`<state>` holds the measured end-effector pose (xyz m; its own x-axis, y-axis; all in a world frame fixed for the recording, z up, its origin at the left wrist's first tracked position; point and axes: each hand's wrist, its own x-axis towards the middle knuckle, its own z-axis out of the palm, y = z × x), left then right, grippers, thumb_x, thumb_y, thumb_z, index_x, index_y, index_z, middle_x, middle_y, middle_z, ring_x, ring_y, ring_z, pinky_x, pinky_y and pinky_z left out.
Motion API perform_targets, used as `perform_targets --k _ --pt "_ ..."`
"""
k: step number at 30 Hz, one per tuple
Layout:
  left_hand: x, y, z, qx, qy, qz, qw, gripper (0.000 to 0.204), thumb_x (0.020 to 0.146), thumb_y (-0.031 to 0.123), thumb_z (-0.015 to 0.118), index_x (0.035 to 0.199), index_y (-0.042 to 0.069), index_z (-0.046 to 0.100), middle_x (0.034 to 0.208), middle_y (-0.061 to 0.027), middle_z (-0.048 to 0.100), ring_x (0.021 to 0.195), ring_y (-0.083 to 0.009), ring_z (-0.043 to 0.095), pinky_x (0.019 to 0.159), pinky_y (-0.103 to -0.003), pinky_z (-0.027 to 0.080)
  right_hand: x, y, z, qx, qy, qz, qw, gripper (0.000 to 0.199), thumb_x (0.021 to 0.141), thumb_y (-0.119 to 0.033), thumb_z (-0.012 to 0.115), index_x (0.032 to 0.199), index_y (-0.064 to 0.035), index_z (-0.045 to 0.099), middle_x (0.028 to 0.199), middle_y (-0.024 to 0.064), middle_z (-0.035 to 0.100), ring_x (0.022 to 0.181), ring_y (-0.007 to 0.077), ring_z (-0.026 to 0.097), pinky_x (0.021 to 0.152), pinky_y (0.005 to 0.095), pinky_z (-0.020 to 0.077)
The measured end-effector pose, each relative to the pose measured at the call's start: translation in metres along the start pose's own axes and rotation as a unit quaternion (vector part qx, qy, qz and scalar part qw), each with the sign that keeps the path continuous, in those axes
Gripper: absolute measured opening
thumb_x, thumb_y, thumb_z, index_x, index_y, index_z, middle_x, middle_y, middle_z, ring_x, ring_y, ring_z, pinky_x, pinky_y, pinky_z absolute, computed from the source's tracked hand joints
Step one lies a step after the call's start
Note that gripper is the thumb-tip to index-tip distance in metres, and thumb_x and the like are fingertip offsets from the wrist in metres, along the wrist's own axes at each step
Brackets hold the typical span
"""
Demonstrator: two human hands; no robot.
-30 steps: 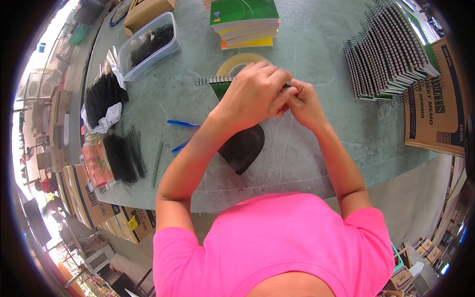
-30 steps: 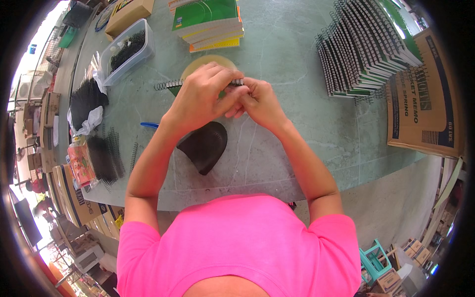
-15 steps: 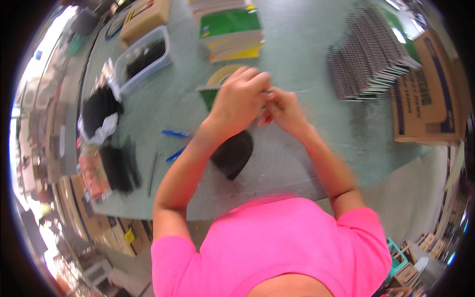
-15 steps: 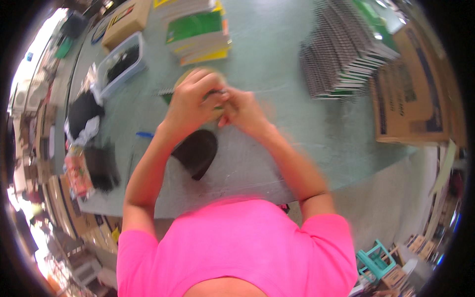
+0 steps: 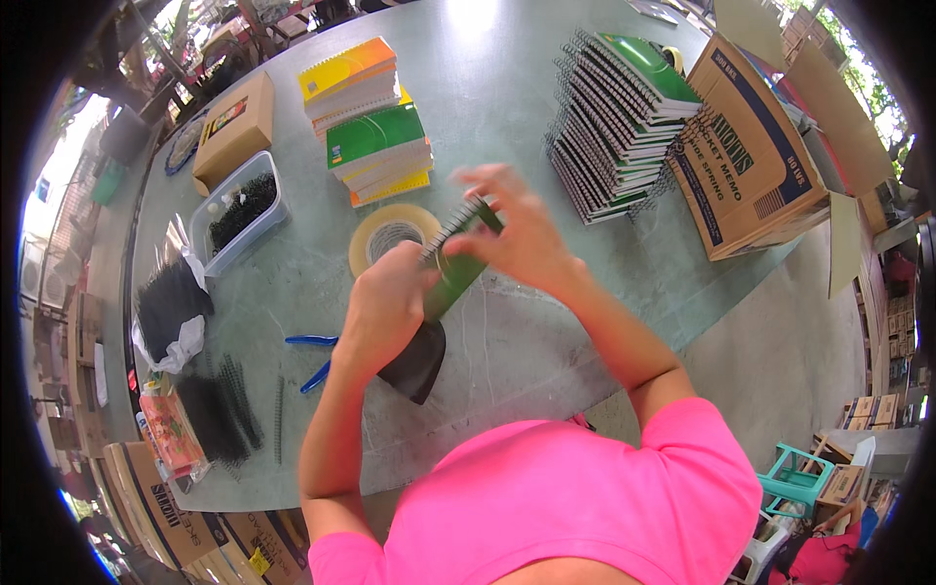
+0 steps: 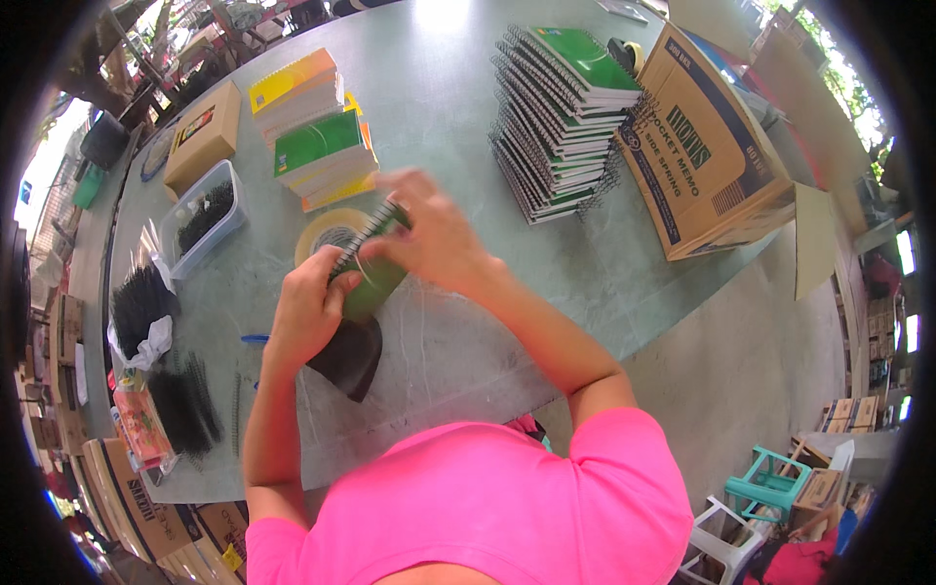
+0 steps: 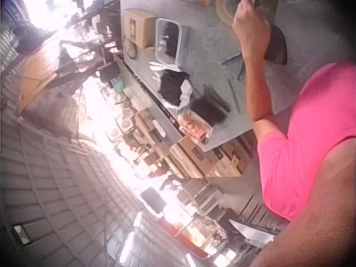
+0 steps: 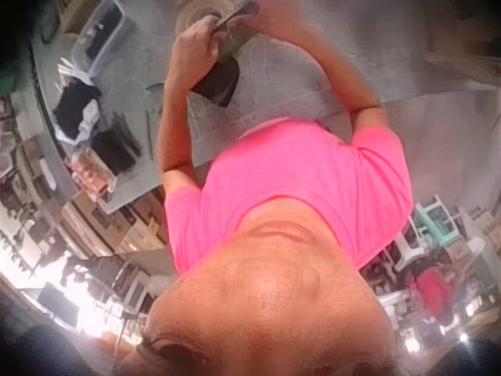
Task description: The person threads a plastic spiral through pre-punched holes in a notebook, trims the excess wire with pliers, and places the finished item on a stack.
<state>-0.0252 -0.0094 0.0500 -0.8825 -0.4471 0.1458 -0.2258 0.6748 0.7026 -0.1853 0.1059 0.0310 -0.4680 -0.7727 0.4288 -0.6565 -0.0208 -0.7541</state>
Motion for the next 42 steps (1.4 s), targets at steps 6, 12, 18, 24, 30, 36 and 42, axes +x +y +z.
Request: perform_targets --k 6,12,18,24,30,36,42 --pt "-0.002 0.006 0.028 -0.348 0.024 0.0 0.937 0.041 0.093 0.033 0.052 0.116 0.0 0.048 0.096 -0.0125 0.057 0.082 -0.0197 0.058 0.076 -0.034 0.049 0.003 0.011 -0.006 0.378 -0.051 0.148 0.913 0.04 0.087 -0.015 0.063 0.121 -0.0031 0.047 0.103 0.0067 0.065 0.095 0.0142 0.06 0.082 0.0292 0.0474" --pt "-0.006 -0.007 0.027 -0.2 0.004 0.064 0.978 0.058 0.092 0.041 0.053 0.131 0.001 0.042 0.112 -0.016 0.052 0.087 -0.0201 0.054 0.077 -0.032 0.047 0.091 -0.038 -0.183 0.05 0.179 0.035 0.982 0.034 0.093 -0.027 0.048 0.113 -0.0006 0.056 0.101 0.0169 0.064 0.093 0.026 0.061 0.081 0.0335 0.0474" --pt "-0.015 -0.028 0.037 -0.174 -0.021 0.025 0.984 0.045 0.093 0.031 0.055 0.126 0.002 0.049 0.109 -0.012 0.052 0.085 -0.0167 0.054 0.078 -0.029 0.046 0.095 0.097 -0.258 -0.353 0.095 0.119 0.923 0.038 0.093 -0.024 0.051 0.119 0.0033 0.057 0.109 0.0139 0.065 0.093 0.0186 0.061 0.085 0.0311 0.0445" --pt "-0.019 -0.044 0.035 -0.168 -0.023 -0.003 0.986 0.035 0.092 0.024 0.056 0.12 0.004 0.055 0.1 -0.011 0.056 0.084 -0.0184 0.055 0.075 -0.029 0.046 0.084 0.064 -0.254 -0.223 0.095 0.184 0.953 0.031 0.091 -0.014 0.052 0.115 0.0024 0.06 0.104 0.0147 0.066 0.095 0.0182 0.06 0.085 0.0263 0.0435" --pt "-0.026 -0.048 0.034 -0.155 -0.023 0.021 0.987 0.028 0.092 0.021 0.055 0.112 0.002 0.058 0.087 -0.0126 0.058 0.077 -0.0219 0.056 0.069 -0.03 0.045 0.079 0.038 -0.244 -0.354 0.117 0.094 0.923 0.036 0.087 -0.024 0.06 0.112 0.0024 0.062 0.099 0.0177 0.067 0.091 0.0218 0.063 0.083 0.0294 0.0456" --pt "-0.029 -0.047 0.03 -0.164 -0.024 -0.017 0.986 0.027 0.091 0.022 0.058 0.108 0.001 0.061 0.086 -0.0096 0.061 0.075 -0.0162 0.058 0.07 -0.027 0.046 0.08 -0.033 -0.201 -0.505 -0.045 0.129 0.852 0.04 0.077 -0.023 0.069 0.108 0.0022 0.063 0.097 0.0206 0.066 0.088 0.0252 0.066 0.079 0.0335 0.0484" --pt "-0.034 -0.047 0.031 -0.177 -0.051 -0.004 0.983 0.027 0.09 0.021 0.059 0.106 0.0 0.062 0.084 -0.0088 0.06 0.074 -0.0155 0.057 0.069 -0.027 0.046 0.095 -0.042 -0.221 -0.479 -0.065 0.093 0.87 0.047 0.069 -0.017 0.075 0.108 0.0046 0.062 0.094 0.0186 0.067 0.088 0.0257 0.066 0.08 0.0325 0.0499"
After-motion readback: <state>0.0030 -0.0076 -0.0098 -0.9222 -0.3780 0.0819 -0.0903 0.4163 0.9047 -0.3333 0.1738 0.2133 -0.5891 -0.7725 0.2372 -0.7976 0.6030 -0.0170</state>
